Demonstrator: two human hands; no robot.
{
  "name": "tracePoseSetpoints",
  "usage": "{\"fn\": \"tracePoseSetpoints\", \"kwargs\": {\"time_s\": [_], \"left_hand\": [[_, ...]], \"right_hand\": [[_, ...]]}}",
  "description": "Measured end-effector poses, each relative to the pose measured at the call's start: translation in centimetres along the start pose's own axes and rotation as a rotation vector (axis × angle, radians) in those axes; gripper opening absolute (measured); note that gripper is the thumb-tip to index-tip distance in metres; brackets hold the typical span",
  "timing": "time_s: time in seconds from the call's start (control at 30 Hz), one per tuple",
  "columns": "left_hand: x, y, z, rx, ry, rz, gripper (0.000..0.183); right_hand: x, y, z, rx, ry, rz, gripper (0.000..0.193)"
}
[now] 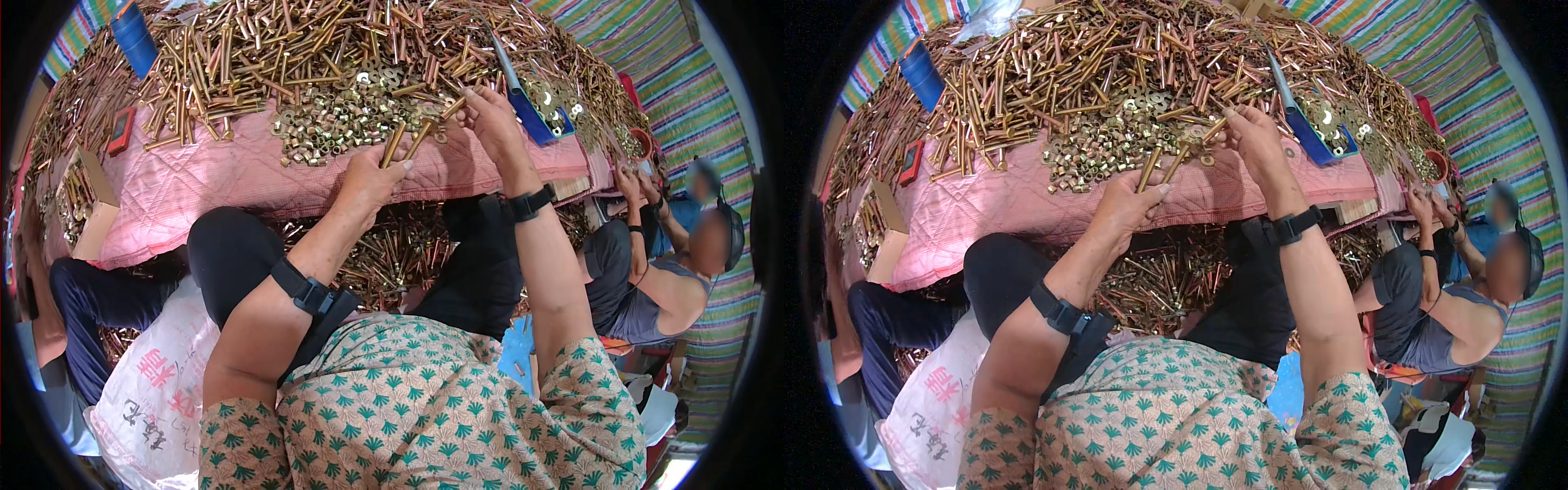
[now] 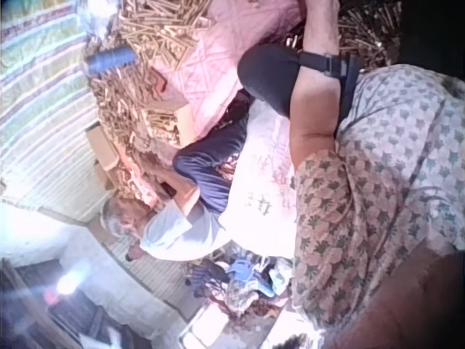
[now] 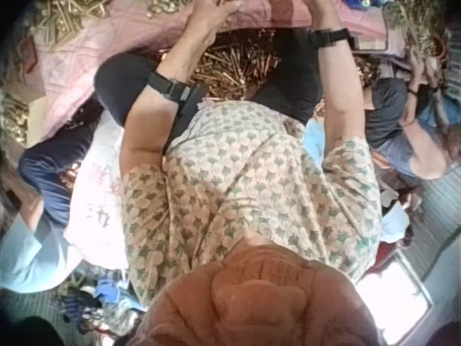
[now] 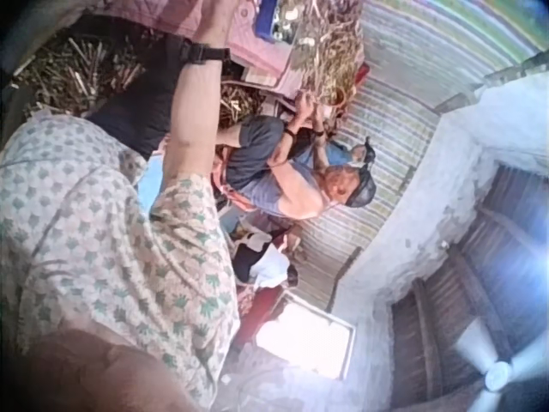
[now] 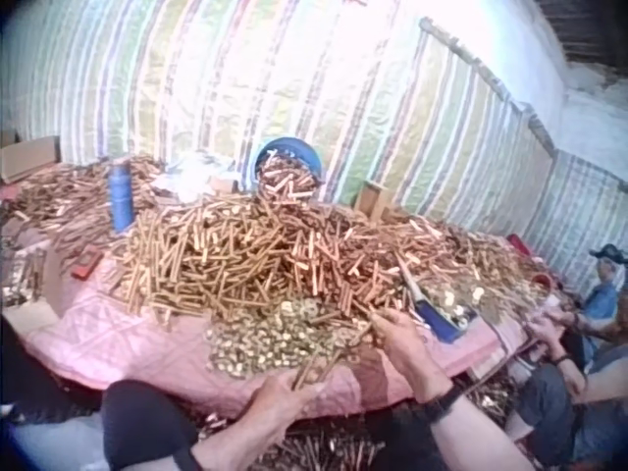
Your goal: Threading small metal caps or rings onto copper tubes in a workshop.
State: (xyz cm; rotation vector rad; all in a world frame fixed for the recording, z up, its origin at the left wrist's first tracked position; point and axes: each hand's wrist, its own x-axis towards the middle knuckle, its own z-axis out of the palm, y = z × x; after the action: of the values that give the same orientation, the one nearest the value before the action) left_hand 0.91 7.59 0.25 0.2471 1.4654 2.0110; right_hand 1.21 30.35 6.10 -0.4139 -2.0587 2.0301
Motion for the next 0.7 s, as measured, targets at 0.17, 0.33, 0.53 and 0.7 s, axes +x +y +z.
{"fn": "tracePoseSetpoints", "kwargs": {"time_s": [0.17,0.33,0.53,0.7], "left_hand": [[-0.1,0.0,0.2,0.029,-0.007,-0.007,0.019],[0.2,-0.7,0.3,0.063,0.018,0.131,0.016],[0.9,-1.4,-0.5,0.529,0.029,0.474,0.018],[0.1,0.3,0.1,0.158,-0.055,0.089,0.015]], "right_hand": [[-1.3,0.0,-0.2,0.183,-0.075,-0.007,0.014],[-2.1,-0.1,0.0,0.161,-0.093,0.041,0.014],[-2.5,0.1,-0.1,0.109,-0.164,0.159,0.014],[-3.1,0.3,-0.2,0.166,-0.214,0.079,0.015]]}}
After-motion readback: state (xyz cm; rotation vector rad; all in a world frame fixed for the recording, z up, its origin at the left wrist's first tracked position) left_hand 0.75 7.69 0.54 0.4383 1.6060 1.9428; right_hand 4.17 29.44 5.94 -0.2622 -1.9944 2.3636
